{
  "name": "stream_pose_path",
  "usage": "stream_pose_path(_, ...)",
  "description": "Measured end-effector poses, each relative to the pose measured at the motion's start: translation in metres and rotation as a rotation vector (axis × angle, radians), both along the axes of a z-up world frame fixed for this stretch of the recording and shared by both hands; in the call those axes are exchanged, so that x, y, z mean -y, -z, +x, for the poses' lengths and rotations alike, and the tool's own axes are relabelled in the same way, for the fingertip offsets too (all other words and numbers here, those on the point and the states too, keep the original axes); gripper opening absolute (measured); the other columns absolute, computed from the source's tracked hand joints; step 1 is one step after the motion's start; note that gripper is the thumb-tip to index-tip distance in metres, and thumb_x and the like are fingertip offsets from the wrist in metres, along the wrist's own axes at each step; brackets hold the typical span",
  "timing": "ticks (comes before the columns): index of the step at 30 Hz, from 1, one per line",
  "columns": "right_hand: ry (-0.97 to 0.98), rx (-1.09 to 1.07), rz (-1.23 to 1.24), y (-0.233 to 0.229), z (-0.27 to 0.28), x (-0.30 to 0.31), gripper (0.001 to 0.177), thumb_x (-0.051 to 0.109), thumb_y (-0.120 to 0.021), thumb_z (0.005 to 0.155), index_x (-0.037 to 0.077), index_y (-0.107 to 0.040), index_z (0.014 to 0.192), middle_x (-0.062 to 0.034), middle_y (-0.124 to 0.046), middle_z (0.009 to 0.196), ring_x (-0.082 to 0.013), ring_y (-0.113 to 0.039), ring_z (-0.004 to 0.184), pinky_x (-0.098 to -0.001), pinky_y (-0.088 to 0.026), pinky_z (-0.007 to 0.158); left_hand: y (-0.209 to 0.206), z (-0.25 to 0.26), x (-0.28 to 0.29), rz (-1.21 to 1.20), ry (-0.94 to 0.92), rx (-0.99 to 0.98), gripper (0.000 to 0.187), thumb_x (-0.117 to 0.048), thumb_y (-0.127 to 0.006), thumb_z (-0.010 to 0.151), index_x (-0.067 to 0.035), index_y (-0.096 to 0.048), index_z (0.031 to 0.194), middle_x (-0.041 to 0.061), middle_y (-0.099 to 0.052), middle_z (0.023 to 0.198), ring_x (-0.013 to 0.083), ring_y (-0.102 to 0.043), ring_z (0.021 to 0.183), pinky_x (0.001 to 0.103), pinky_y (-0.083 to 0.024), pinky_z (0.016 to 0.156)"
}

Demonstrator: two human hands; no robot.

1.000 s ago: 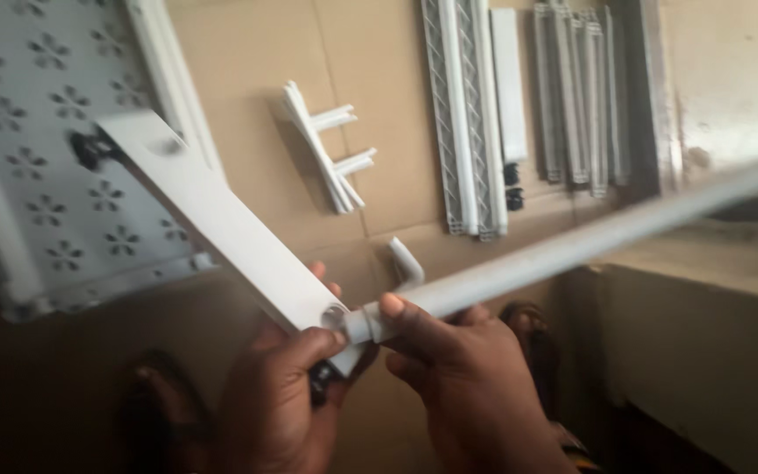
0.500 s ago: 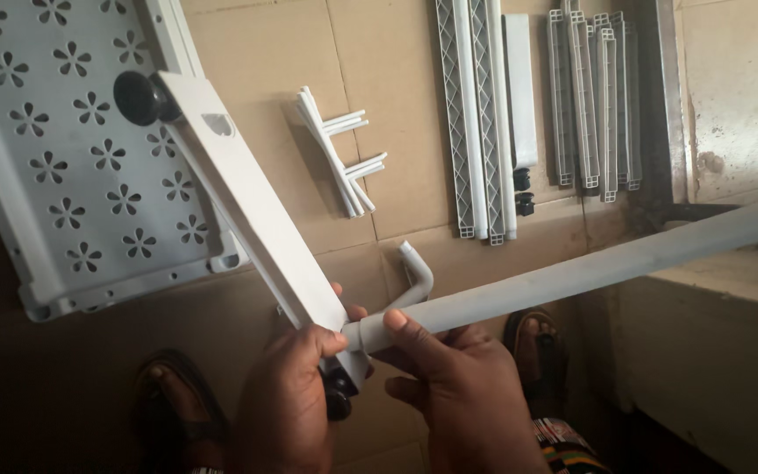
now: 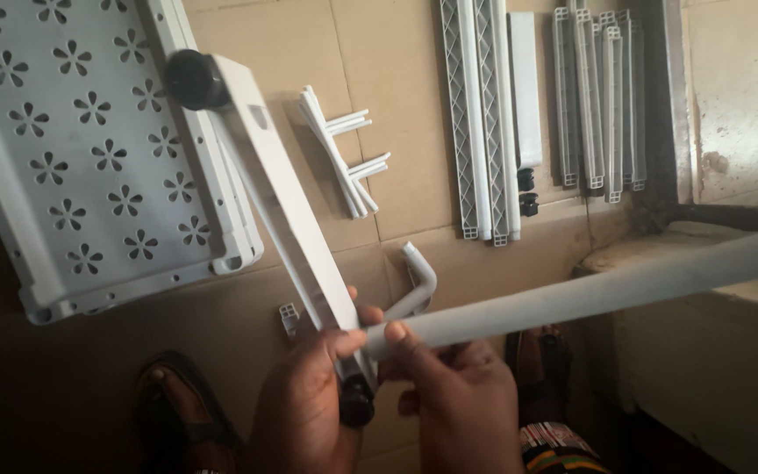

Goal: The person assembles a white plastic storage rack by hand. They pick up various plastic components including perforated panels, rods, and connectors, then insert and snap them together to form a frame structure.

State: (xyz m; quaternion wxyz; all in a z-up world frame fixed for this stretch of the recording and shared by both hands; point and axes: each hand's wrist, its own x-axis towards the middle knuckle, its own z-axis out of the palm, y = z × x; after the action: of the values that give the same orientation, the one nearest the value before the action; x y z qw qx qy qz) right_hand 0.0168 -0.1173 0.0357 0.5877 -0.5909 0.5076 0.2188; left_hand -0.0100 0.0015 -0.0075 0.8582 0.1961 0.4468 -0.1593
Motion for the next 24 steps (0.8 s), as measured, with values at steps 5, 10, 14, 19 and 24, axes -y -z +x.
stream_pose_path(5,0.000,-0.030,-0.062,-0.001,0.002,-0.001,0.028,0.022,-0.085,0.079,-0.002,-0.073,0.085,-0.0126,-0.071,0.066,-0.0178,-0.065,0.055,-0.0289,-0.040,0.043,-0.001,0.006,0.008,0.193,0.204,-0.107,0.055,-0.005,-0.063,0.078,-0.001,-0.059,0.133,0.012,-0.067,0.108,0.0224,-0.061,0.106,0.038,-0.047,0.094)
stream_pose_path(10,0.036,-0.059,-0.011,-0.003,0.008,-0.001,0.028,0.023,-0.084,0.077,0.001,-0.072,0.088,-0.0097,-0.072,0.068,-0.0180,-0.066,0.057,-0.0286,-0.040,0.046,-0.018,0.019,0.013,0.250,0.198,-0.182,0.055,-0.005,-0.064,0.080,-0.003,-0.057,0.134,0.011,-0.064,0.106,0.0224,-0.061,0.101,0.038,-0.048,0.092)
stream_pose_path(14,-0.026,-0.156,-0.070,-0.004,0.011,0.011,0.029,0.027,-0.084,0.082,0.002,-0.078,0.095,-0.0069,-0.073,0.079,-0.0177,-0.065,0.071,-0.0316,-0.047,0.055,-0.021,0.026,0.012,0.409,0.329,-0.269,0.054,-0.005,-0.068,0.082,-0.007,-0.059,0.135,0.011,-0.067,0.105,0.0237,-0.064,0.093,0.040,-0.052,0.081)
stream_pose_path(19,0.287,0.189,0.193,-0.001,0.031,0.050,0.013,0.021,-0.070,0.084,0.012,-0.066,0.093,-0.0026,-0.064,0.082,-0.0170,-0.065,0.077,-0.0392,-0.053,0.070,-0.004,0.014,0.002,0.380,0.438,-0.240,0.041,-0.004,-0.070,0.078,-0.003,-0.063,0.119,0.012,-0.067,0.093,0.0268,-0.066,0.078,0.044,-0.055,0.064)
stream_pose_path(24,0.481,0.227,0.302,0.002,0.042,0.071,0.012,0.022,-0.067,0.088,0.011,-0.062,0.089,-0.0058,-0.063,0.074,-0.0215,-0.065,0.074,-0.0446,-0.055,0.083,0.013,-0.010,-0.009,0.080,0.504,-0.322,0.034,-0.025,-0.069,0.094,0.003,-0.066,0.114,0.018,-0.065,0.089,0.0356,-0.070,0.076,0.049,-0.057,0.068)
